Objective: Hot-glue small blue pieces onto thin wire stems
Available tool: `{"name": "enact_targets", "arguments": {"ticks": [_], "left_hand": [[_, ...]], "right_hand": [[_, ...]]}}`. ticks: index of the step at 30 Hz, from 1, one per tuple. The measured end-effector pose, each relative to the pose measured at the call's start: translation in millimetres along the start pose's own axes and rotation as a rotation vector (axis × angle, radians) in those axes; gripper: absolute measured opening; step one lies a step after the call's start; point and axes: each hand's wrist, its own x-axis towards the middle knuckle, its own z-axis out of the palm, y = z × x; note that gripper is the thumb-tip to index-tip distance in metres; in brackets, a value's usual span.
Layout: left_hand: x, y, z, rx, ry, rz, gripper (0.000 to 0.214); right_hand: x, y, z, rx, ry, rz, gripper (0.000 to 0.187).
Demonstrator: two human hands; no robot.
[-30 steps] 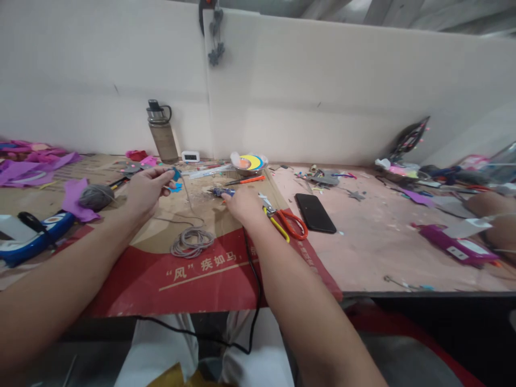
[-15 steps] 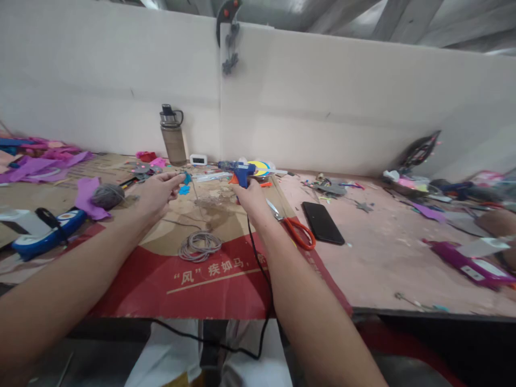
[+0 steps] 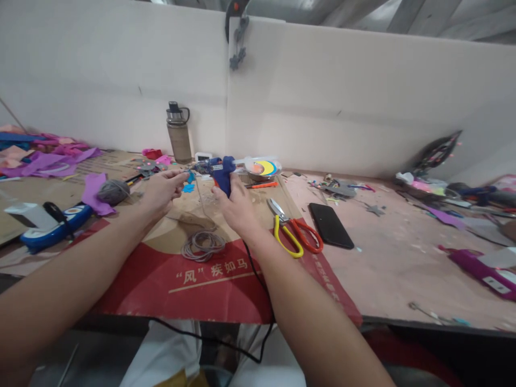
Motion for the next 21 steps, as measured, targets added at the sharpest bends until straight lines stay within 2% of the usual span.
{"name": "enact_targets", "arguments": {"ticks": [3,7,21], "left_hand": [[-1.2,1.1,0.7,0.011,0.004,-0.008,0.017],[-0.5,-0.1,0.4,0.017,-0.014,-0.005,0.017],[-0.7,-2.1,-0.1,0.091,-0.035,0.063,0.018]], "right_hand": [[-1.2,-3.9,-0.9,-0.1,0.002,-0.005,0.036],[-1.2,-7.5,-1.9,-0.099,-0.04,-0.028,0.04],[0.0,-0.8,0.0,-0.156,-0.048,-0.072,0.034]]}}
